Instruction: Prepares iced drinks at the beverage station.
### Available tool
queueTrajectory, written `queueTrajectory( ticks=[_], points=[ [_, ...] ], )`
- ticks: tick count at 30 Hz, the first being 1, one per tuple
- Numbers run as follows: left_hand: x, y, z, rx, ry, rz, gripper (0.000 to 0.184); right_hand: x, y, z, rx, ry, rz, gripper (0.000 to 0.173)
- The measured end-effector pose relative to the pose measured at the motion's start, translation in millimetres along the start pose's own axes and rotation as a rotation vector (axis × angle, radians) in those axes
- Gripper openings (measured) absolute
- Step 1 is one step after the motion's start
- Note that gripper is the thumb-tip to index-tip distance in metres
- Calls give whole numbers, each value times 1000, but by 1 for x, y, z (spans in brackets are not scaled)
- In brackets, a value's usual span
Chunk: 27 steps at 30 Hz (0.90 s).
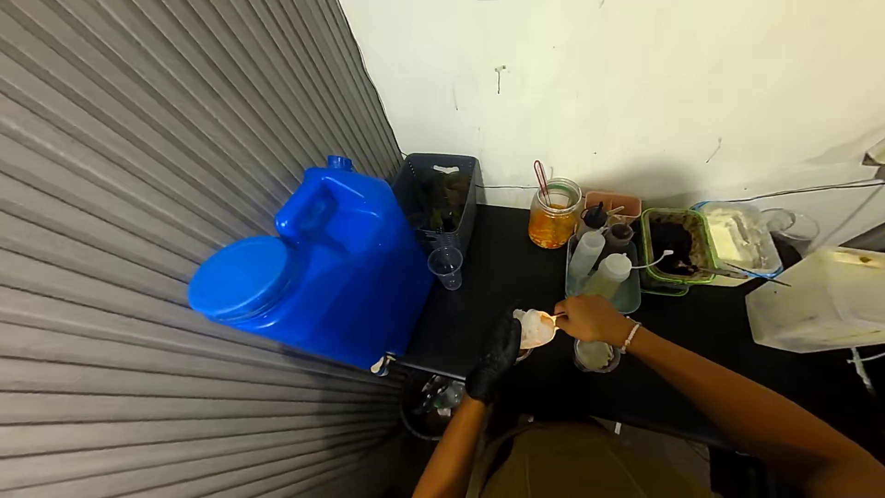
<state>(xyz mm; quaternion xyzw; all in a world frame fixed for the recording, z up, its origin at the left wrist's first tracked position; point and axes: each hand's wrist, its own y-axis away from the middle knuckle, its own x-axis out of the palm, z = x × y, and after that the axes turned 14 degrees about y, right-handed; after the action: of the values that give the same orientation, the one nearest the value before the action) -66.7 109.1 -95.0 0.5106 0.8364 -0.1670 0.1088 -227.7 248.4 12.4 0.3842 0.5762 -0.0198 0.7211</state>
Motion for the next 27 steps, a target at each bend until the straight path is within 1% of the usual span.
queueTrajectory(
  ticks=[3, 5, 14, 22, 27],
  points=[
    [6, 2, 13, 100, 32, -37, 48, -5, -1, 0, 0, 13, 25, 36],
    [11, 3, 21, 124, 41, -64, 49, -7, -2, -1, -3, 32, 26, 36],
    [15, 3, 23, 107, 57, -104, 50, -16, -1, -2, -13, 60, 32, 36],
    [14, 4, 26, 106, 4, -82, 48, -18, 2, -5, 8, 74, 13, 35],
    [13, 6, 20, 98, 8, -76, 48, -19, 4, -4, 16, 94, 20, 35]
  ],
)
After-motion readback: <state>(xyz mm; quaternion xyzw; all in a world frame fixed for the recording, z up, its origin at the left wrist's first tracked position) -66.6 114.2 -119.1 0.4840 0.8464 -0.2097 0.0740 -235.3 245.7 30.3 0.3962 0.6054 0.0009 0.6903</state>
